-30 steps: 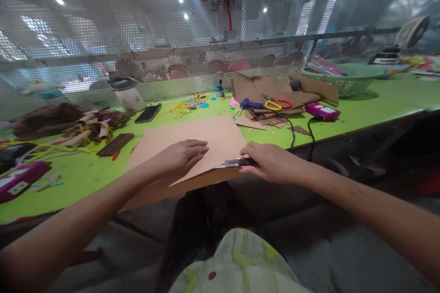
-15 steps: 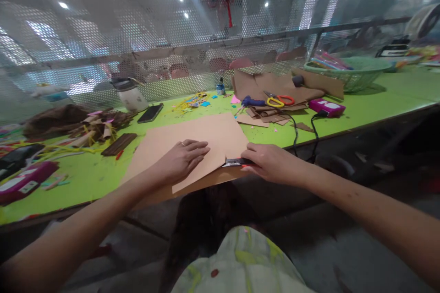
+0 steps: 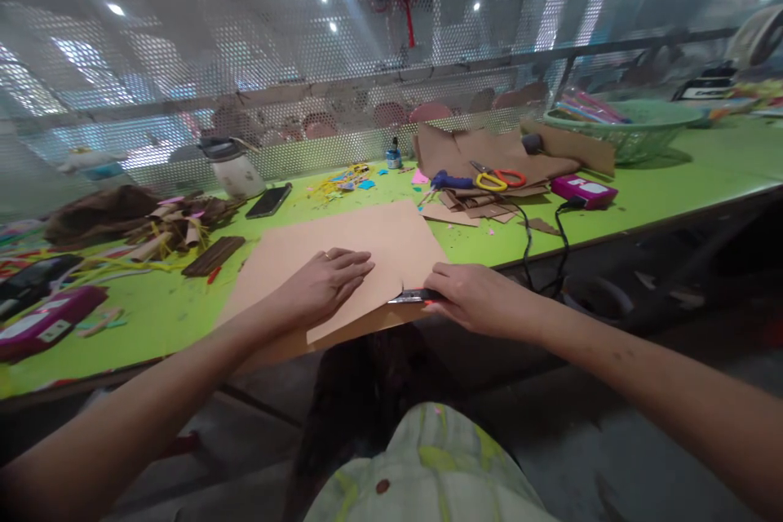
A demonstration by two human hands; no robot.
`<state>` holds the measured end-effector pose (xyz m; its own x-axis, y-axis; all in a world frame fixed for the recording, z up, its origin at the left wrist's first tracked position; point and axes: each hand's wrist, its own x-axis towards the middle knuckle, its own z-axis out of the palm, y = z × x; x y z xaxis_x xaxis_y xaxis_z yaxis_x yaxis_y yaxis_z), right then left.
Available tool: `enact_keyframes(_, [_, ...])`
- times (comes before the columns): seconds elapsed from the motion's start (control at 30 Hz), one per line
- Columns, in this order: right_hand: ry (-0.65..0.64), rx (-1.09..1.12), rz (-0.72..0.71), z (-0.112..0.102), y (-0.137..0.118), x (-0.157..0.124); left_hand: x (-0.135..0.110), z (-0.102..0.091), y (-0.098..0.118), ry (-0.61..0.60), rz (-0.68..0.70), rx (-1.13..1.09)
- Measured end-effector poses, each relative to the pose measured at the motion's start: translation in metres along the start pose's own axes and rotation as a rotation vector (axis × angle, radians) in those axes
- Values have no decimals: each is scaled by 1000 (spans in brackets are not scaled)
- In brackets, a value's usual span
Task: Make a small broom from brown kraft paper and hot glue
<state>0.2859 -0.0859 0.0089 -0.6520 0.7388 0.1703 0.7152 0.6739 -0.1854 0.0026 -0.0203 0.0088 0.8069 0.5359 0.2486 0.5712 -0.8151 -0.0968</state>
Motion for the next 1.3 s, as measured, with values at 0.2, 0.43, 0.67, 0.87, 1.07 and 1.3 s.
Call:
enact_keyframes(0.2, [-25,66,-16,-3,-4,-5,0,1,0,14,10,-8])
enact_keyframes(0.43, [-49,66,-13,-7,-4,-3,1,-1,0,5,36,-4])
enact_keyframes(0.67, [-66,90,-59,-2,-14,10,1,-1,1,20,42,17])
enact_keyframes(0.87, [-85,112,-51,-7,-19,4,2,-3,1,3,53,6])
enact_keyframes(1.07, [-86,85,-97,-2,-33,21,1,-3,3,0,33,19])
enact_keyframes(1.3, [-107,132,-62,0,-38,15,2,0,2,5,73,35])
